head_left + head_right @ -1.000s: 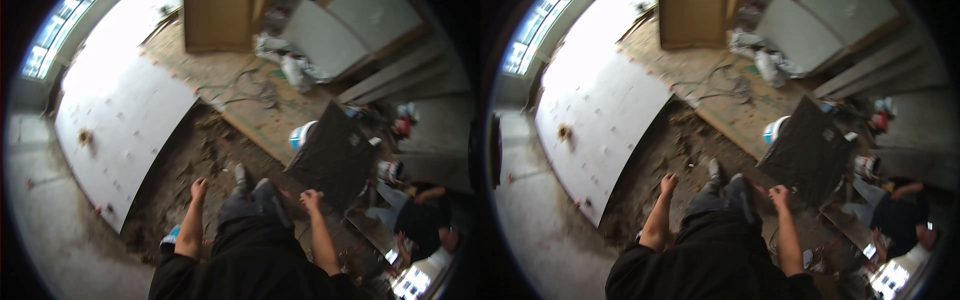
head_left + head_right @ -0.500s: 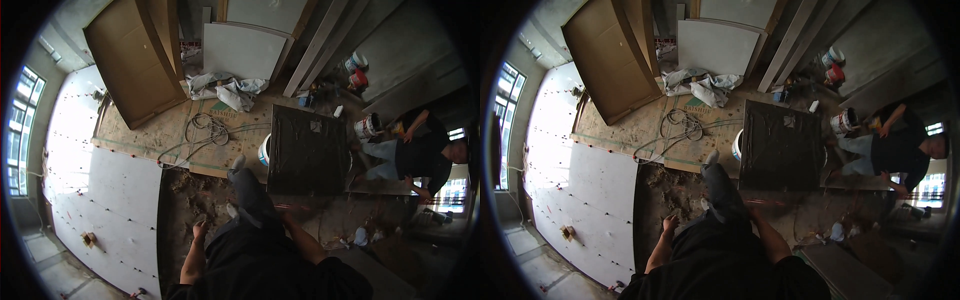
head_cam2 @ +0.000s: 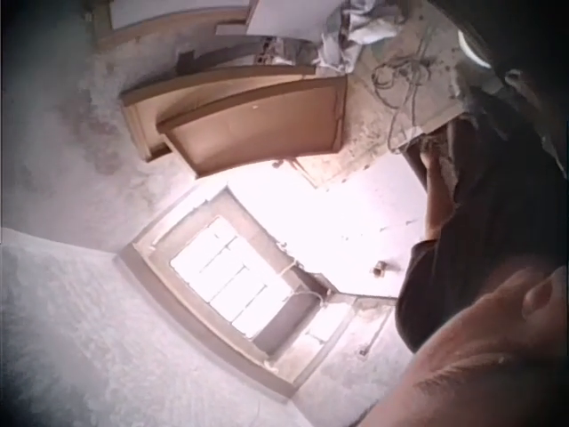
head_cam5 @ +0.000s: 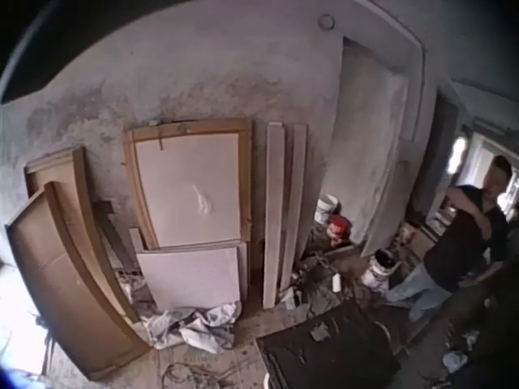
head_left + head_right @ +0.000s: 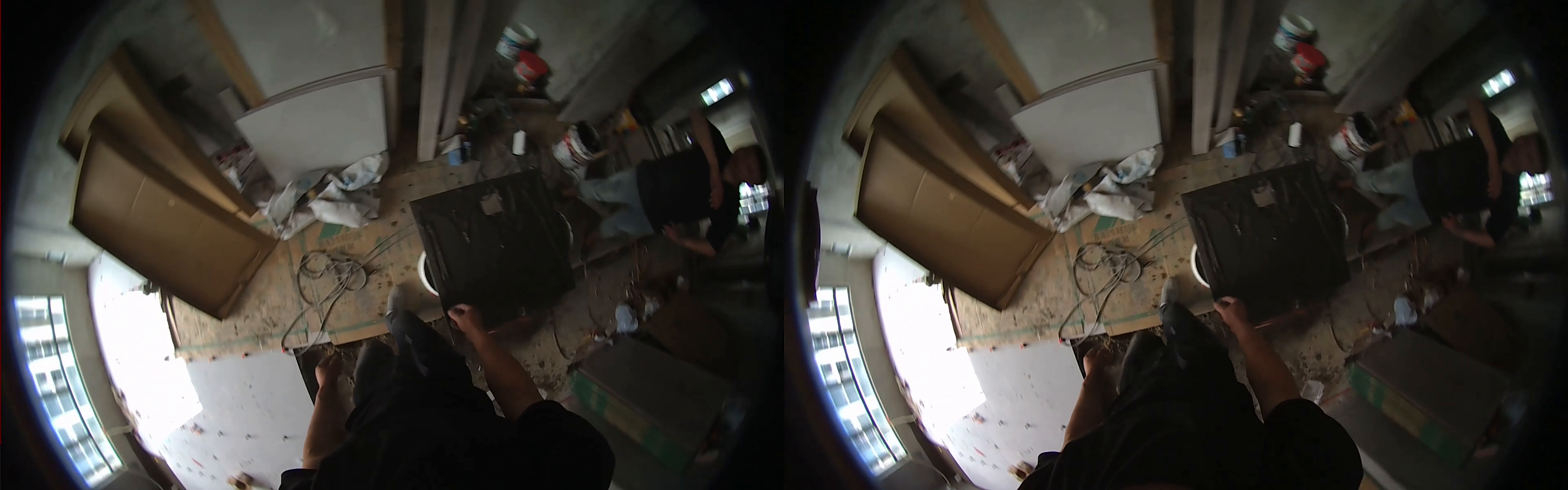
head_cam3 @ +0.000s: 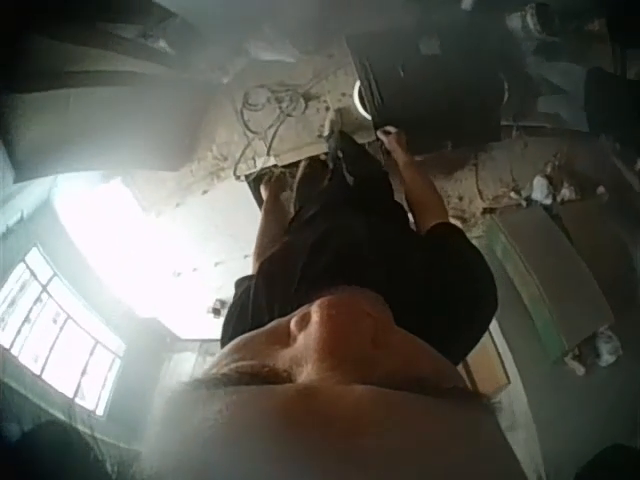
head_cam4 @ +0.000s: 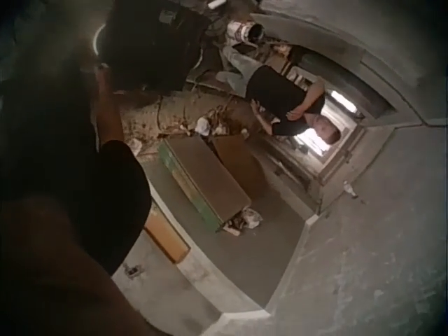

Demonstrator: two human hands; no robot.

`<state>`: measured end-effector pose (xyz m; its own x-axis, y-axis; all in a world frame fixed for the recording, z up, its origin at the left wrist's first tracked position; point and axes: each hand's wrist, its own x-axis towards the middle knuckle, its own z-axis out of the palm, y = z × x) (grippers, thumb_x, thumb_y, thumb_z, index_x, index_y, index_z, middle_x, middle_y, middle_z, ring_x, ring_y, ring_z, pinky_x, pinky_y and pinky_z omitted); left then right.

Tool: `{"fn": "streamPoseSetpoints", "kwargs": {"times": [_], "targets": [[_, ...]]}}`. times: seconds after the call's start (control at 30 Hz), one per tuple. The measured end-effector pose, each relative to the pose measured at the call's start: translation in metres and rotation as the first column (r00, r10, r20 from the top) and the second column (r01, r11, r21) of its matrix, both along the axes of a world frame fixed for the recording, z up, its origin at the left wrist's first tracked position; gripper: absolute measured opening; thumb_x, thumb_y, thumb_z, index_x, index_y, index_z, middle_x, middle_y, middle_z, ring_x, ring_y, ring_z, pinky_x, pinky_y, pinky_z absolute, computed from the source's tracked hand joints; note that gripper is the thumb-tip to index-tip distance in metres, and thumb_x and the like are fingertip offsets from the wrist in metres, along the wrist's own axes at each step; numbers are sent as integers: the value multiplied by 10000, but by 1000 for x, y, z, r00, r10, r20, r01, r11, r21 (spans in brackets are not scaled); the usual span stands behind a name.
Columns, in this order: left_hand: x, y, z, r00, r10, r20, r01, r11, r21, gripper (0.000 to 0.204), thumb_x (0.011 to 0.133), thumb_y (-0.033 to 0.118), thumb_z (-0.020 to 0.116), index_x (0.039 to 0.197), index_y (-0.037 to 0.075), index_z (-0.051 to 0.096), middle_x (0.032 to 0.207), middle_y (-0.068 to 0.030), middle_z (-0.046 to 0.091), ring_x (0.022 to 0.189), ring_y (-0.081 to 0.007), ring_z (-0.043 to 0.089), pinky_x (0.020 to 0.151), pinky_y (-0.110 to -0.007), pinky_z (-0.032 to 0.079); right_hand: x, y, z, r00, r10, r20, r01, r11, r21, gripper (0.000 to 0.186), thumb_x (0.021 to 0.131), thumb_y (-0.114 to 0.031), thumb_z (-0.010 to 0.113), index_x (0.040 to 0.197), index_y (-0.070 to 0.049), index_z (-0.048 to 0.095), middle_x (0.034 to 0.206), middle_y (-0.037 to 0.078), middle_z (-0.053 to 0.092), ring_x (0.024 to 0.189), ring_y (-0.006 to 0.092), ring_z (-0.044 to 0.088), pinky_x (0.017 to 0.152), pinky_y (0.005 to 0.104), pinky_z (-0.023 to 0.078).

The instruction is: Spreading mortar onto the back of a large ceramic tile using a trowel.

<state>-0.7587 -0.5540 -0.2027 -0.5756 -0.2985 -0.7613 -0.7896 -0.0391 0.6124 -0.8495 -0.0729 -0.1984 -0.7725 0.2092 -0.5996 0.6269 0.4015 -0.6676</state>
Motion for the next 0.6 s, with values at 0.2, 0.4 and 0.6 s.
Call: {"fn": "streamPoseSetpoints", "kwargs": {"times": [0.2, 0.4, 0.6], "targets": [[-190, 8, 32, 982, -160, -100, 165, 985, 49, 386, 982, 229, 657, 1300, 16, 607, 1035, -103, 735, 864, -195, 719, 682, -314, 560, -74, -18, 23, 959, -177, -221, 186, 982, 20, 324, 832, -281, 794, 1023, -24, 745, 861, 94, 753, 743, 199, 732, 683, 356, 561], [-322, 25, 46, 897, -402, -184, 395, 916, -76, 353, 963, 245, 679, 1232, 17, 658, 1000, -88, 738, 815, -171, 708, 661, -281, 548, -50, 3, -17, 885, -457, -87, 465, 858, 220, 430, 793, -309, 773, 1098, -8, 739, 836, 152, 738, 763, 236, 731, 713, 391, 574], [-418, -4, 7, 783, -622, 24, 623, 782, -29, 325, 966, 290, 673, 1160, 31, 705, 973, -86, 742, 800, -187, 705, 710, -326, 556, -35, -24, -19, 219, -917, 334, 975, 215, -49, 124, 875, -90, 698, 831, 12, 642, 671, 102, 615, 563, 249, 634, 474, 407, 508]]}}
